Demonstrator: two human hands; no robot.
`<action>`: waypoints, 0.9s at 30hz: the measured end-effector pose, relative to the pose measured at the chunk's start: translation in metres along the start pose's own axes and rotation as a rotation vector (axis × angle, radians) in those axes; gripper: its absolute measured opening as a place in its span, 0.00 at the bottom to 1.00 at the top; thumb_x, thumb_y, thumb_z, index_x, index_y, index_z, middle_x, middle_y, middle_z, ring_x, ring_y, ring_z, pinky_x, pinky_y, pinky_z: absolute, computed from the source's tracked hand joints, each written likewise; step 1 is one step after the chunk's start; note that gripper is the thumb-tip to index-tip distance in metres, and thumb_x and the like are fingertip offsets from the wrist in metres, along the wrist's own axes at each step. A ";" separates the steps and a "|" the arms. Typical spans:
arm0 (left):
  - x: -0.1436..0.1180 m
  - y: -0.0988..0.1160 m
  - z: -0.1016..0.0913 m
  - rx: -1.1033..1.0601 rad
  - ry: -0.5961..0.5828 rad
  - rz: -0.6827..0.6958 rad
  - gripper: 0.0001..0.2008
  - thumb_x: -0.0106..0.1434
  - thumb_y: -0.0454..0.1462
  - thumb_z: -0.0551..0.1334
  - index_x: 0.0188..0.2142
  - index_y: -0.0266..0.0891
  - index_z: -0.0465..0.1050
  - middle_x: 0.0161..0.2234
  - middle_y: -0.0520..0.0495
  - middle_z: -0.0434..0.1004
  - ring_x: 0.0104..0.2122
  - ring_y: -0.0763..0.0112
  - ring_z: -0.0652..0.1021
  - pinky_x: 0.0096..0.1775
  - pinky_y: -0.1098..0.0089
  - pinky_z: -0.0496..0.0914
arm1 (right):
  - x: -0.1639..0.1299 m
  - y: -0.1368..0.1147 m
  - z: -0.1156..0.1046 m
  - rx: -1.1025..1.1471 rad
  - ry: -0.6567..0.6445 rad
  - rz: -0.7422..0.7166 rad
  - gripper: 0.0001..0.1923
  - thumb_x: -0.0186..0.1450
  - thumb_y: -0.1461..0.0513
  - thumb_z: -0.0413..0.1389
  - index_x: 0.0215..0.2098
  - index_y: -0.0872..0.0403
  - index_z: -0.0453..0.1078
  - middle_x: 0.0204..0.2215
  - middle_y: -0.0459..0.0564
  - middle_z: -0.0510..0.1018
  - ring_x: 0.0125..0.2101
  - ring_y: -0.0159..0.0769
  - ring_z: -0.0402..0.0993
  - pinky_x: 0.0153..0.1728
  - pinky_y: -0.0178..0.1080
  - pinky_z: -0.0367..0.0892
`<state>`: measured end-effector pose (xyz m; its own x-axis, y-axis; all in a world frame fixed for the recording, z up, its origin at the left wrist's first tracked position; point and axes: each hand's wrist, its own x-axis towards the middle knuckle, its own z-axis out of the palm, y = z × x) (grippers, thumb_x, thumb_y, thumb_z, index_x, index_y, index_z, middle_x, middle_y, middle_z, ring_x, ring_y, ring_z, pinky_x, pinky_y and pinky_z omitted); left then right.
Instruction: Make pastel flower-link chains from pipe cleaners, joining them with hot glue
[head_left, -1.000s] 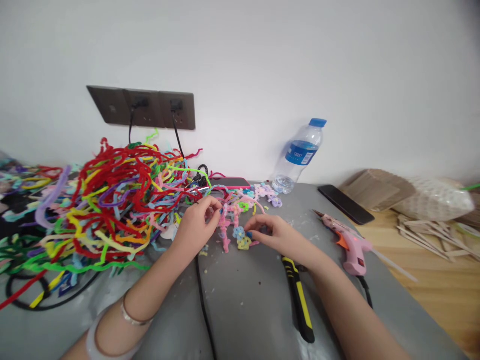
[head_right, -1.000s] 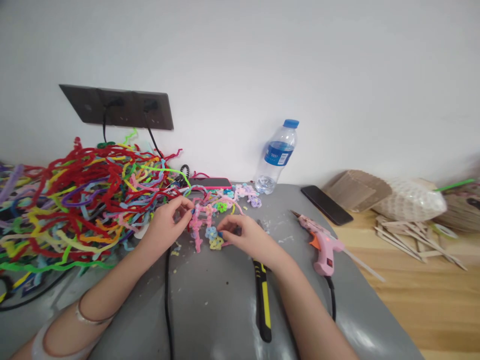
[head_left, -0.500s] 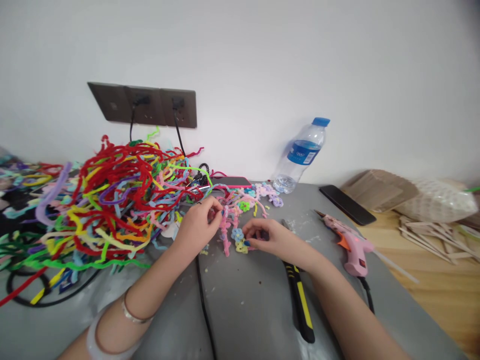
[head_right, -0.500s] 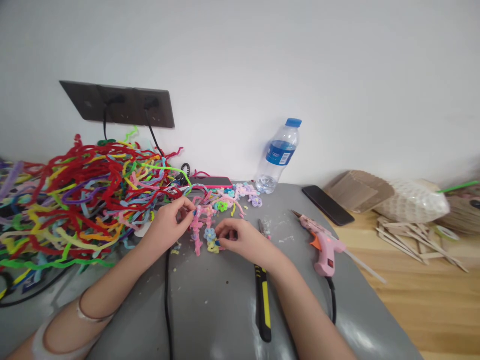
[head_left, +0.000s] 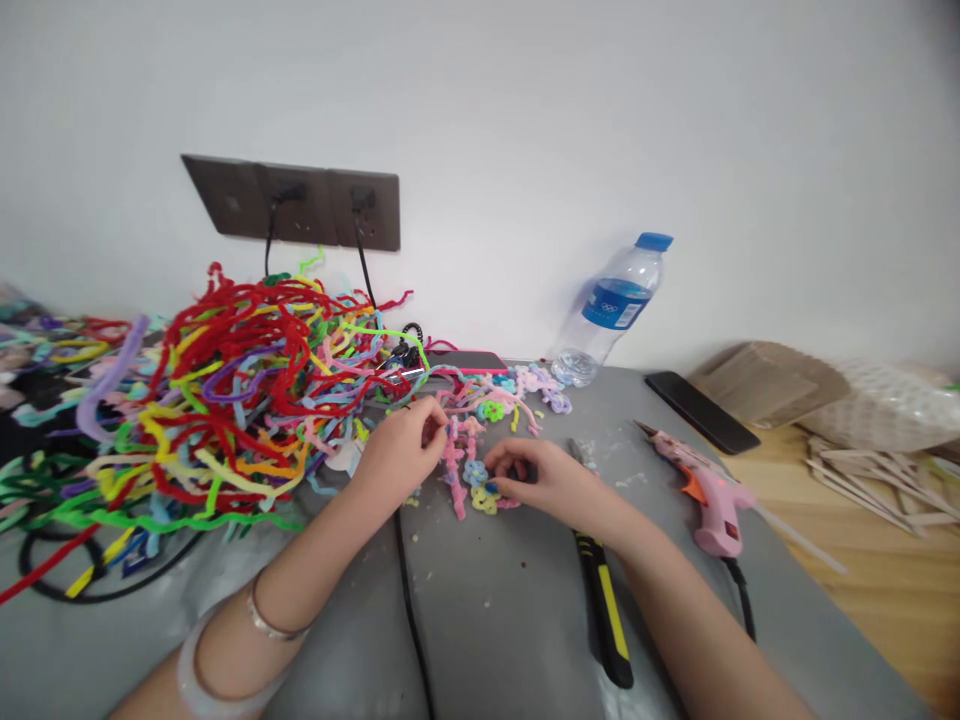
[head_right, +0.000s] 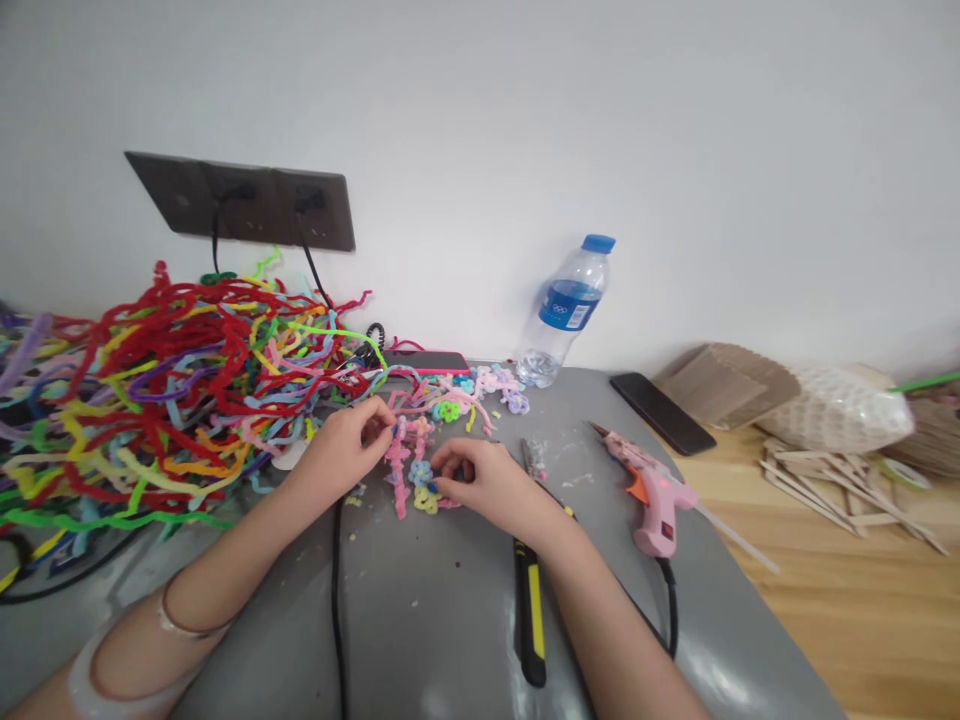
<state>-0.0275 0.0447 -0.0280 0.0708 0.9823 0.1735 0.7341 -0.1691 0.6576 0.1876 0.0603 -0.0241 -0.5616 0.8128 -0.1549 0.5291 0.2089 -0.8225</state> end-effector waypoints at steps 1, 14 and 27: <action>0.000 -0.001 0.000 0.009 -0.004 -0.001 0.03 0.61 0.32 0.58 0.34 0.42 0.67 0.26 0.53 0.73 0.29 0.67 0.75 0.33 0.70 0.63 | 0.000 0.000 0.000 -0.004 0.004 0.000 0.07 0.59 0.65 0.57 0.36 0.54 0.75 0.25 0.45 0.77 0.26 0.32 0.70 0.29 0.35 0.61; 0.000 -0.003 0.002 0.086 -0.047 -0.010 0.04 0.61 0.31 0.58 0.33 0.41 0.68 0.26 0.52 0.73 0.28 0.67 0.74 0.32 0.70 0.61 | -0.001 -0.002 0.004 -0.229 0.035 -0.074 0.09 0.61 0.65 0.59 0.41 0.52 0.74 0.25 0.42 0.76 0.27 0.32 0.68 0.31 0.35 0.58; 0.002 -0.001 0.000 -0.078 0.004 0.075 0.05 0.60 0.30 0.57 0.32 0.41 0.68 0.25 0.54 0.72 0.27 0.70 0.74 0.32 0.72 0.63 | 0.002 0.000 0.000 0.025 0.105 -0.019 0.10 0.64 0.60 0.51 0.39 0.54 0.72 0.29 0.48 0.77 0.27 0.36 0.71 0.27 0.36 0.65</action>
<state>-0.0276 0.0470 -0.0284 0.1207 0.9664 0.2268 0.6722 -0.2477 0.6977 0.1870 0.0617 -0.0247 -0.5014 0.8613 -0.0820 0.5019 0.2123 -0.8385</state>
